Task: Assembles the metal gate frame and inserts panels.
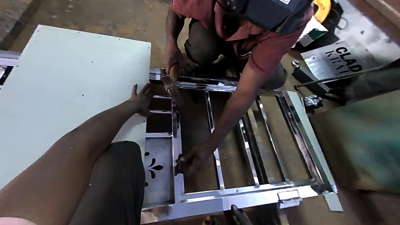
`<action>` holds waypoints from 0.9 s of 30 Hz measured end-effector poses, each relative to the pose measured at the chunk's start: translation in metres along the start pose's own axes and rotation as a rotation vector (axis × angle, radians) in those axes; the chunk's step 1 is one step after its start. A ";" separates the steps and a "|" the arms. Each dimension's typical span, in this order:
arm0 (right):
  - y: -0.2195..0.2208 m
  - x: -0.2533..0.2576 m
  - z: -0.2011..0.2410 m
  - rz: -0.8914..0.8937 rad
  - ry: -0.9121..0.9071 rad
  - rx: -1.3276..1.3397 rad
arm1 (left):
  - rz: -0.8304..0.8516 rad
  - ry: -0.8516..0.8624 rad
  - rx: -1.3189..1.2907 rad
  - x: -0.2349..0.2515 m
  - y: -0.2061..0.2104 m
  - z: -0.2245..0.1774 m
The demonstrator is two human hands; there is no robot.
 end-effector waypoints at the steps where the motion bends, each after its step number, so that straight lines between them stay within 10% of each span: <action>1: -0.001 0.000 0.000 -0.001 0.001 0.000 | 0.001 -0.001 0.000 0.000 0.000 0.000; 27: -0.003 0.003 0.000 -0.018 -0.004 -0.005 | 0.008 -0.006 -0.001 -0.004 -0.005 -0.002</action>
Point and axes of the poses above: each hand's wrist, its own x-axis towards the middle knuckle, its own y-axis out of the palm, z = x × y, the point moved 8 cm from there along x, towards the middle knuckle, and after that the axes turned 11 degrees about x, right-handed, at the moved point
